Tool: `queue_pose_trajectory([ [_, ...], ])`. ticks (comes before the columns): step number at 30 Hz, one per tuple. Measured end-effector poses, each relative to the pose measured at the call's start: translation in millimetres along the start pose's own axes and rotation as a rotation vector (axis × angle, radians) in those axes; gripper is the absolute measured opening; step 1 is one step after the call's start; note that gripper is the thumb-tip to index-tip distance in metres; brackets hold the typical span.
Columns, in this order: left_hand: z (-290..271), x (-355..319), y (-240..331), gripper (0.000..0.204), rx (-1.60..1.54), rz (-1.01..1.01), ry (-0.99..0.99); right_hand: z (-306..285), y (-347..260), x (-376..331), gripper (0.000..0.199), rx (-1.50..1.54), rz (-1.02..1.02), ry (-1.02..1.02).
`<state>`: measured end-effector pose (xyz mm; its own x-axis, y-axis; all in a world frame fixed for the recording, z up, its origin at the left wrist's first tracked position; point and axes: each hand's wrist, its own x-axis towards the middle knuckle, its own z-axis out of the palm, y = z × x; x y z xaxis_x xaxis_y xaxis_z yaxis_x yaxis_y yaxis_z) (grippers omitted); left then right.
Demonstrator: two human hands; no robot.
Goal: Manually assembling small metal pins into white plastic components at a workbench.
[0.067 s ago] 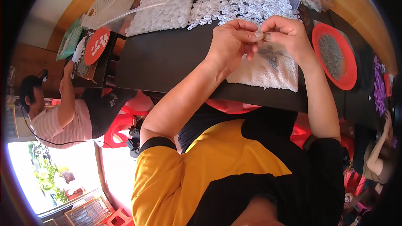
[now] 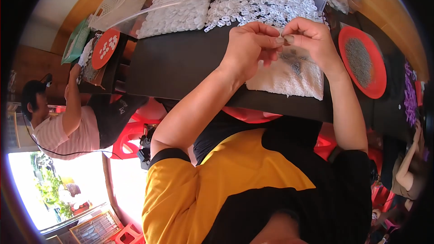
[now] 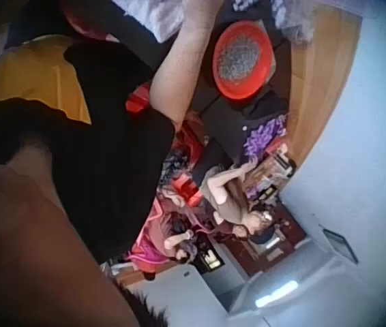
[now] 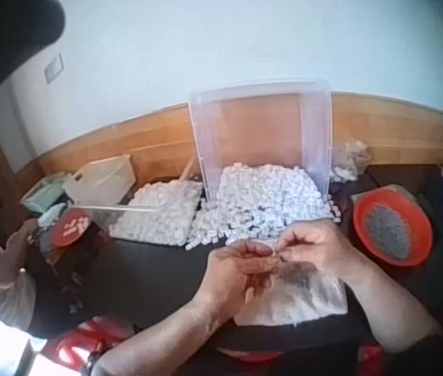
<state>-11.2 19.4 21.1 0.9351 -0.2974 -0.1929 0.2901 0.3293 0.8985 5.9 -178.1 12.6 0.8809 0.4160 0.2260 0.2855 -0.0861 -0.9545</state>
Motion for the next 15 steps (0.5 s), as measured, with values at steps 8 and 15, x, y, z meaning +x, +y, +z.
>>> queue_pose_trajectory([
  [8, -100.7, 12.1, 9.9, 0.021, 1.773, 0.423, 0.552, -5.6, 11.3, 4.3, 0.008, -0.238, -0.150, 0.178],
  [15, -111.9, 19.8, -3.0, 0.019, 1.696, 0.564, 0.533, 0.5, 10.5, 2.0, 0.010, -0.342, -0.187, 0.180],
])
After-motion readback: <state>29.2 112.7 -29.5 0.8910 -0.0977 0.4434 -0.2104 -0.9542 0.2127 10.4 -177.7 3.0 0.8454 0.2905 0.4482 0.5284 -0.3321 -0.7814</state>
